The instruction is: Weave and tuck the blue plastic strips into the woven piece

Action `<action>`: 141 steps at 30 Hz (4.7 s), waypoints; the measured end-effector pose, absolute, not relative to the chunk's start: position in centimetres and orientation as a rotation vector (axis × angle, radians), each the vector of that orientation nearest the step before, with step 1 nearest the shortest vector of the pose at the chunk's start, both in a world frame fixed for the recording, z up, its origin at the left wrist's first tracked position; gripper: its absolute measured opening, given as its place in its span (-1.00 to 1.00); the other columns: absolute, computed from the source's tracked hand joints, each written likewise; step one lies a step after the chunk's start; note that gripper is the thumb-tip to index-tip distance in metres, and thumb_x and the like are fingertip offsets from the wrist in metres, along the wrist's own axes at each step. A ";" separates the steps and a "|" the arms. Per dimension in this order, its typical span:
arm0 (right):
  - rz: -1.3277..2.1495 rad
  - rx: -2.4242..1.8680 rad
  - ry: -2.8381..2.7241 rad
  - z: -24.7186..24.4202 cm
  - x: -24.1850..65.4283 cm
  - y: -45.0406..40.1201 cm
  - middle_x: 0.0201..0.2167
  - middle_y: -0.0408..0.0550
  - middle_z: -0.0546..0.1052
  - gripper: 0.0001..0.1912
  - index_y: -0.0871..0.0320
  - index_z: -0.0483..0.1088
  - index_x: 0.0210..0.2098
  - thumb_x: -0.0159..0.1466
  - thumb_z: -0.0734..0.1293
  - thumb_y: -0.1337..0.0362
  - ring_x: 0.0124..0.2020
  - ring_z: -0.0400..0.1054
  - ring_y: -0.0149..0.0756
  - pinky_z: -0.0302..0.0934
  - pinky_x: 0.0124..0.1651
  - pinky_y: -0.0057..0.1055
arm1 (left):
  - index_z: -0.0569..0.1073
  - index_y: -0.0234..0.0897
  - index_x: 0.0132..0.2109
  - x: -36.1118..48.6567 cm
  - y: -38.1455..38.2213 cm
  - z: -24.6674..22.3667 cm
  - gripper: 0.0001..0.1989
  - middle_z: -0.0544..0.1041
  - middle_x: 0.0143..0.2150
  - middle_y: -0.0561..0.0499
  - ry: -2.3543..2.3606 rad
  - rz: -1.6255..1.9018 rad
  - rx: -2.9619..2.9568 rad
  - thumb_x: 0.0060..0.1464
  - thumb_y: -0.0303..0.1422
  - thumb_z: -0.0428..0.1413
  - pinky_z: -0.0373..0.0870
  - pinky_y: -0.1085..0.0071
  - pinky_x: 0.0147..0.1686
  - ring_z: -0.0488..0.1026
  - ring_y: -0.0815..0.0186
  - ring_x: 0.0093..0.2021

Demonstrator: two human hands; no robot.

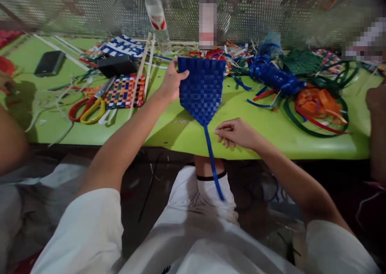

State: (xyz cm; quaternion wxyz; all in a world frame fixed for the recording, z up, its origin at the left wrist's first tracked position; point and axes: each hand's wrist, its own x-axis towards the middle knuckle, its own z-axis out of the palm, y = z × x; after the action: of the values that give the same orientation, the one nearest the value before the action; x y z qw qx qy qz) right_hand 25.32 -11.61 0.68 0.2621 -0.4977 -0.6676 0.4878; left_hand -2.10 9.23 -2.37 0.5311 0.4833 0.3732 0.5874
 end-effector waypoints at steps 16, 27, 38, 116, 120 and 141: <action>1.395 -1.193 -1.447 -2.3 26.6 11.9 -0.16 -0.04 0.74 -0.07 -0.08 0.46 0.39 0.12 0.73 -0.15 -0.12 0.70 0.07 0.68 0.01 0.14 | 0.60 -0.12 0.06 -0.7 8.5 -4.8 -0.48 0.76 -0.13 0.01 0.940 1.391 0.756 -0.06 -0.17 0.51 0.69 0.03 0.11 0.75 0.03 -0.05; 1.421 -1.092 -1.325 -3.0 25.4 9.8 -0.10 -0.04 0.77 -0.40 -0.03 0.63 -0.02 0.06 0.74 -0.12 0.02 0.70 -0.01 0.59 0.30 0.08 | 0.62 -0.10 0.02 -2.1 8.3 -4.0 -0.53 0.66 -0.26 0.12 1.089 1.328 0.977 -0.01 -0.15 0.51 0.52 0.40 -0.29 0.58 0.33 -0.34; 1.374 -1.102 -1.349 -3.1 25.8 9.8 0.01 0.01 0.79 -0.36 -0.02 0.67 0.05 0.09 0.72 -0.18 0.17 0.68 0.11 0.49 0.45 0.21 | 0.72 -0.14 0.03 -4.7 8.6 -3.5 -0.60 0.72 -0.28 -0.02 1.023 0.970 1.263 0.10 -0.14 0.53 0.52 0.40 -0.39 0.62 0.25 -0.38; 0.958 -0.949 -1.586 -6.3 27.1 10.4 0.15 0.05 0.77 -0.49 -0.10 0.65 0.19 0.40 0.59 -0.21 0.17 0.70 0.13 0.65 0.24 0.16 | 0.74 -0.27 0.08 -2.4 6.7 -2.4 -0.66 0.78 0.01 -0.09 1.130 1.038 1.469 0.27 -0.17 0.36 0.63 0.29 0.00 0.70 0.18 -0.01; 0.997 -0.932 -1.588 -6.4 27.1 10.5 0.15 0.06 0.77 -0.48 -0.09 0.65 0.20 0.39 0.61 -0.19 0.17 0.70 0.15 0.62 0.27 0.24 | 0.74 -0.29 0.09 -2.6 6.8 -2.4 -0.63 0.78 0.11 -0.15 1.070 1.021 1.475 0.23 -0.17 0.39 0.63 0.21 0.13 0.71 0.10 0.11; 0.820 -0.912 -1.683 -4.7 25.5 8.4 0.04 0.12 0.77 -0.46 -0.06 0.64 0.18 0.44 0.52 -0.28 0.05 0.71 0.12 0.70 0.03 0.10 | 0.63 -0.24 -0.19 -1.2 4.5 -0.7 -0.86 0.69 -0.27 0.01 1.372 0.996 1.692 0.10 -0.32 0.24 0.38 0.29 -0.25 0.55 0.25 -0.26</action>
State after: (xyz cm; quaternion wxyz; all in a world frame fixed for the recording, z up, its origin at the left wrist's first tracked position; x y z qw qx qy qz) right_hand 25.50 8.37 -4.72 0.5050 -0.3780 -0.6976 0.3397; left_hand -1.23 4.52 -0.72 0.3648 0.6577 0.5333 0.3873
